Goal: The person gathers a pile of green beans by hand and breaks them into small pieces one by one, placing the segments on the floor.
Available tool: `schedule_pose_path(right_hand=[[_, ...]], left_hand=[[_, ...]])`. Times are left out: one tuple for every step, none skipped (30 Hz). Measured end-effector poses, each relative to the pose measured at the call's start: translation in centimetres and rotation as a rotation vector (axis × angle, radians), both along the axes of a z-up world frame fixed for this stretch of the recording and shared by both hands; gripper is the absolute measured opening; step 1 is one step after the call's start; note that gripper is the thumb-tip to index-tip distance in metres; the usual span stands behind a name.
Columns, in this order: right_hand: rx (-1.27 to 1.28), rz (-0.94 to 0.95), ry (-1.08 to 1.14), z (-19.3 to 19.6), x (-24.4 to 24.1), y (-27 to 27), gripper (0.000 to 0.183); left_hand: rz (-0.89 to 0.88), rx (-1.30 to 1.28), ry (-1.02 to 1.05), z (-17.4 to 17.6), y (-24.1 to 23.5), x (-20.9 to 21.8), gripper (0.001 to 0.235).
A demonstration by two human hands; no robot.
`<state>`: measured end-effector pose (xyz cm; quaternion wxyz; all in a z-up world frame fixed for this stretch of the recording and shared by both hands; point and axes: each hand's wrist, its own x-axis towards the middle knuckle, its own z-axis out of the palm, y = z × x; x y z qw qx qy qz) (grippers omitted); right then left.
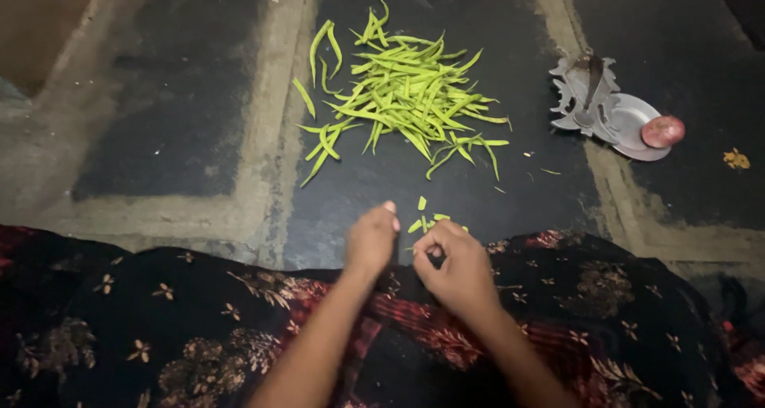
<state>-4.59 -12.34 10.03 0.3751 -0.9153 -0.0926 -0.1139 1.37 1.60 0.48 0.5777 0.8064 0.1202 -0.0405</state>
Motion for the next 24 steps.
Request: schedule_pose_path(right_hand=[[-0.003, 0.030, 0.024, 0.1, 0.4, -0.6, 0.005], [-0.032, -0.119, 0.028, 0.2, 0.7, -1.7, 0.004], [-0.056, -0.264, 0.032, 0.5, 1.3, -3.0, 0.007], [-0.136, -0.316, 0.032, 1.2, 2.4, -4.9, 0.007], [-0.218, -0.369, 0.037, 1.6, 3.4, -6.8, 0.010], [-0.322, -0.449, 0.226, 1.9, 4.4, -8.4, 0.013], [-0.430, -0.534, 0.413, 2.1, 5.1, -10.3, 0.017], [-0.508, -0.527, 0.425, 1.8, 5.4, -11.8, 0.018], [-0.587, -0.521, 0.430, 1.2, 6.2, -13.3, 0.019], [-0.666, -0.514, 0.434, 0.5, 7.0, -14.9, 0.020], [-0.753, -0.516, 0.431, -0.3, 7.6, -16.4, 0.023], [-0.840, -0.517, 0.427, -0.9, 8.2, -17.9, 0.027], [-0.924, -0.511, 0.427, -1.7, 8.6, -18.7, 0.030], [-0.935, -0.499, 0.375, -2.4, 9.0, -19.2, 0.028], [-0.947, -0.490, 0.323, -2.7, 9.1, -19.5, 0.027], [-0.957, -0.481, 0.272, -2.8, 9.2, -19.2, 0.025], [-0.923, -0.458, 0.213, -2.6, 9.2, -18.7, 0.032], [-0.889, -0.435, 0.154, -2.4, 9.4, -17.6, 0.038], [-0.854, -0.414, 0.090, -2.0, 10.0, -16.2, 0.045], [-0.821, -0.364, 0.063, -1.7, 10.9, -14.6, 0.042], [-0.787, -0.311, 0.043, -1.6, 11.3, -13.0, 0.038], [-0.731, -0.257, 0.043, -1.6, 11.7, -11.2, 0.027], [-0.672, -0.203, 0.046, -1.9, 12.1, -9.4, 0.019], [-0.637, -0.138, -0.009, -2.2, 12.5, -7.6, 0.019]], left_hand=[[0.006, -0.013, 0.008, 0.2, 0.2, 0.3, 0.045], [0.012, -0.027, 0.016, 0.5, 0.5, 0.5, 0.043], [0.021, -0.035, 0.023, 1.0, 1.0, 0.5, 0.040], [-0.009, 0.057, -0.015, 1.6, 1.2, 0.2, 0.035], [-0.041, 0.148, -0.049, 2.0, 1.0, -0.4, 0.030], [-0.074, 0.238, -0.082, 2.4, 0.9, -0.9, 0.028], [-0.106, 0.231, -0.145, 2.9, 0.6, -1.1, 0.026], [-0.136, 0.224, -0.207, 3.2, 0.4, -1.4, 0.025], [-0.164, 0.214, -0.277, 3.4, 0.0, -1.3, 0.025], [-0.185, 0.204, -0.267, 3.6, -0.4, -1.1, 0.025], [-0.204, 0.200, -0.249, 3.7, -0.4, -1.3, 0.026], [-0.223, 0.197, -0.232, 3.8, -0.4, -1.3, 0.027], [-0.226, 0.210, -0.246, 3.9, -0.3, -1.4, 0.025], [-0.230, 0.222, -0.259, 4.1, -0.2, -1.5, 0.024], [-0.236, 0.234, -0.273, 4.3, -0.2, -1.6, 0.022], [-0.226, 0.236, -0.253, 4.6, -0.1, -1.6, 0.022], [-0.218, 0.233, -0.236, 4.8, -0.2, -1.5, 0.023], [-0.210, 0.230, -0.218, 5.0, -0.2, -1.5, 0.023], [-0.201, 0.237, -0.212, 5.3, -0.2, -1.2, 0.023], [-0.191, 0.244, -0.207, 5.5, -0.3, -1.0, 0.023], [-0.182, 0.252, -0.194, 5.5, -0.3, -1.1, 0.023], [-0.173, 0.238, -0.210, 5.5, -0.3, -1.1, 0.023], [-0.165, 0.227, -0.223, 5.4, -0.3, -1.0, 0.022], [-0.156, 0.216, -0.236, 5.4, -0.3, -1.0, 0.022]])
